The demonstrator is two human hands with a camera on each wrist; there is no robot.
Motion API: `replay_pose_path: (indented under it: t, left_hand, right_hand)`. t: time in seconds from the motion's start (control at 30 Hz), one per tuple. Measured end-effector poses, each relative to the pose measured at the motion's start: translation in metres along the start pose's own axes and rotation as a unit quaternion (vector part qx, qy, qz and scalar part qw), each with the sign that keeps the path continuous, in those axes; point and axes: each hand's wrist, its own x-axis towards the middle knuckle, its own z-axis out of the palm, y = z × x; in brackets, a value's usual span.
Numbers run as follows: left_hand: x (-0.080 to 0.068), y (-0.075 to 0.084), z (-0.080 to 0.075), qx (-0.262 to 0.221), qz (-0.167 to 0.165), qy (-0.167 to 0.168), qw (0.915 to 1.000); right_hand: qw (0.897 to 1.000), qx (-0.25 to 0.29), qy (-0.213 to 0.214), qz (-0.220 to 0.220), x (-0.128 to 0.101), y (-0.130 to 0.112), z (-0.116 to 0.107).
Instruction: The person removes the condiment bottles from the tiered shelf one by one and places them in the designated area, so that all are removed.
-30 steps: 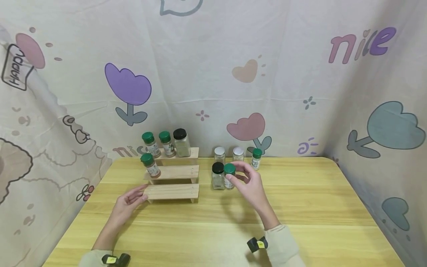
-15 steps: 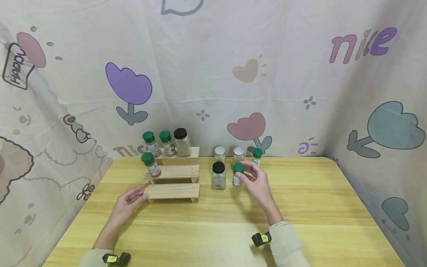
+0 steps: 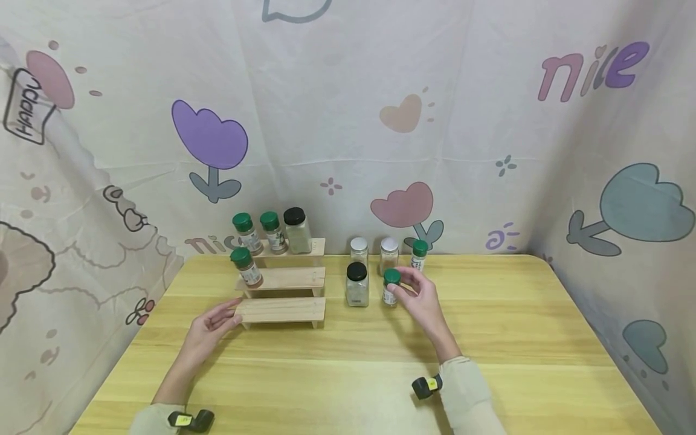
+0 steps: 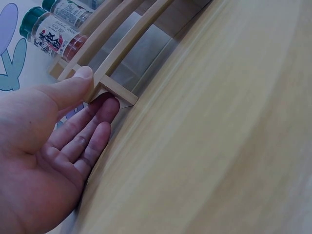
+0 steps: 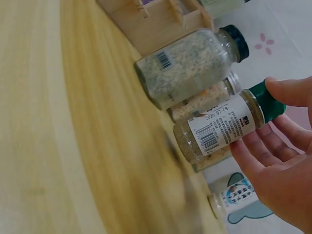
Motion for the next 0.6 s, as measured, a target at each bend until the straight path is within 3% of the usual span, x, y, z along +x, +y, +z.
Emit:
replay_pose_path:
  t: [0.6]
  left_hand:
    - [-0.001,0.002,0.0,-0.01,-0.001,-0.006,0.9999]
  right_hand:
    - [1.0,-0.003,-0.005,-0.006,0.002,0.012,-0.001]
